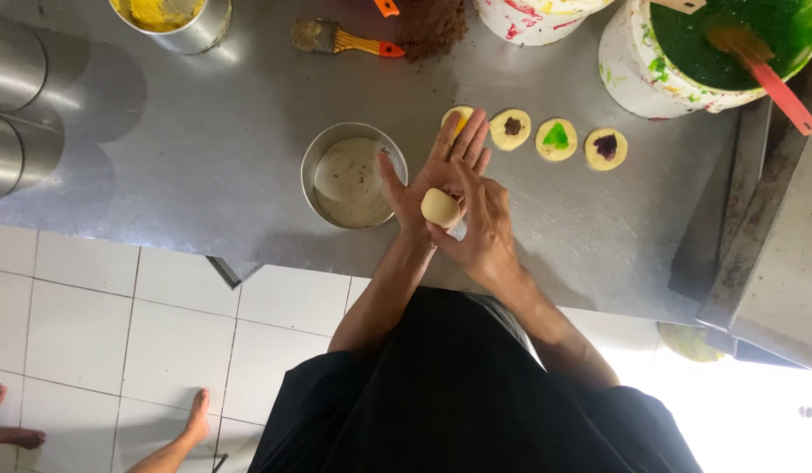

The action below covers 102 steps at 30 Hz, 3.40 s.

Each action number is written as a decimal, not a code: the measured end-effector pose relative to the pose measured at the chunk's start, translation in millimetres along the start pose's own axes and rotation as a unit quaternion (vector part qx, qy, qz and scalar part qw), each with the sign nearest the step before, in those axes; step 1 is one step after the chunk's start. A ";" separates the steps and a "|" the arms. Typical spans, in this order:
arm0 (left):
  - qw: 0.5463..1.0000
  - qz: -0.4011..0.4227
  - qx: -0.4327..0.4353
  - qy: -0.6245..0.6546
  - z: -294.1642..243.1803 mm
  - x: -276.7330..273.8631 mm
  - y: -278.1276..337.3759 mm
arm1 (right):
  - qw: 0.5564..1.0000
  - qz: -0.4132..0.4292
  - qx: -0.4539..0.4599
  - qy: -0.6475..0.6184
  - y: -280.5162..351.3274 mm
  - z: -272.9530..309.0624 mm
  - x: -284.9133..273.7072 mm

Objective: Filling small pieces of dough with various colored fillings and rolling them into balls.

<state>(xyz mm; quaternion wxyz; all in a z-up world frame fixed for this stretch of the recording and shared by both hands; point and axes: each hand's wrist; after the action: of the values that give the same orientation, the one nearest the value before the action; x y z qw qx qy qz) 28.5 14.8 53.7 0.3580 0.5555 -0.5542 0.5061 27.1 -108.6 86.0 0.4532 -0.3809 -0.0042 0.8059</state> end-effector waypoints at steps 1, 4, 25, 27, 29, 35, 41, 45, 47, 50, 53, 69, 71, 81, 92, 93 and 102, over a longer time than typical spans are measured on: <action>1.000 0.000 0.001 0.000 -1.8 3.9 0.7 | 1.000 0.001 -0.001 0.000 -3.4 -2.2 -3.9; 0.999 -0.026 -0.027 -0.036 -3.9 1.7 5.2 | 0.998 0.051 0.012 -0.044 -19.2 2.4 -21.2; 0.996 -0.042 0.035 0.067 -10.7 -7.3 9.1 | 0.993 0.114 0.029 0.015 -24.5 15.6 -10.3; 0.990 -0.043 0.099 -0.091 -8.8 -9.5 6.8 | 0.998 0.038 -0.052 0.021 -21.6 13.4 -0.2; 0.991 -0.024 0.118 -0.062 -6.9 -21.6 4.9 | 0.999 0.039 -0.028 0.008 -25.5 26.1 -1.1; 0.977 -0.030 0.134 -0.161 -29.7 -4.8 15.6 | 0.981 0.087 0.096 -0.141 -41.2 27.8 -2.6; 0.895 -0.136 0.235 -0.354 -81.0 -21.6 40.2 | 0.947 0.143 0.125 -0.258 -68.7 25.7 4.2; 0.664 -0.291 0.386 -0.571 -115.9 -65.6 70.0 | 0.954 0.229 -0.015 -0.191 -93.3 29.1 23.9; 0.598 -0.337 0.357 -0.633 -130.5 -53.0 78.4 | 0.957 0.239 -0.025 -0.165 -98.7 19.0 52.4; 0.518 -0.397 0.295 -0.698 -137.1 -65.0 87.1 | 0.960 0.253 -0.070 -0.101 -107.2 -1.1 97.5; 0.517 -0.404 0.255 -0.711 -131.5 -91.5 93.3 | 0.954 0.268 -0.127 -0.053 -115.1 -14.7 134.4; 0.572 -0.421 0.212 -0.671 -122.6 -98.3 90.7 | 0.935 0.295 -0.183 0.065 -102.0 -78.8 225.2; 0.575 -0.410 0.218 -0.673 -122.8 -99.3 92.1 | 0.935 0.282 -0.195 0.087 -97.1 -84.0 231.1; 0.544 -0.388 0.231 -0.707 -124.6 -84.2 91.0 | 0.983 0.159 -0.086 -0.017 -103.2 -44.4 97.2; 0.443 -0.174 0.332 -0.815 -80.2 -20.9 61.4 | 0.985 0.133 -0.064 0.089 -115.7 -184.0 36.1; 0.466 -0.154 0.297 -0.819 -74.0 -1.3 60.3 | 0.980 0.149 -0.090 0.092 -114.9 -186.9 36.3; 0.548 -0.084 0.242 -0.796 -34.3 -7.7 61.8 | 0.975 0.194 -0.039 0.104 -121.7 -174.3 27.0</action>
<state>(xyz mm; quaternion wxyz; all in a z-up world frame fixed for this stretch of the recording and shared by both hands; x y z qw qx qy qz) -36.7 41.6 44.2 -0.3369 0.8406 -0.4197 -0.0608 215.2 -76.1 -11.3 0.2713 -0.4738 0.0857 0.8334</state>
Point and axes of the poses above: each hand's wrist, its own y-axis away from the middle knuckle, its own x-axis out of the palm, z = x × y, and after that the axes turned 7 degrees about -y, right-handed
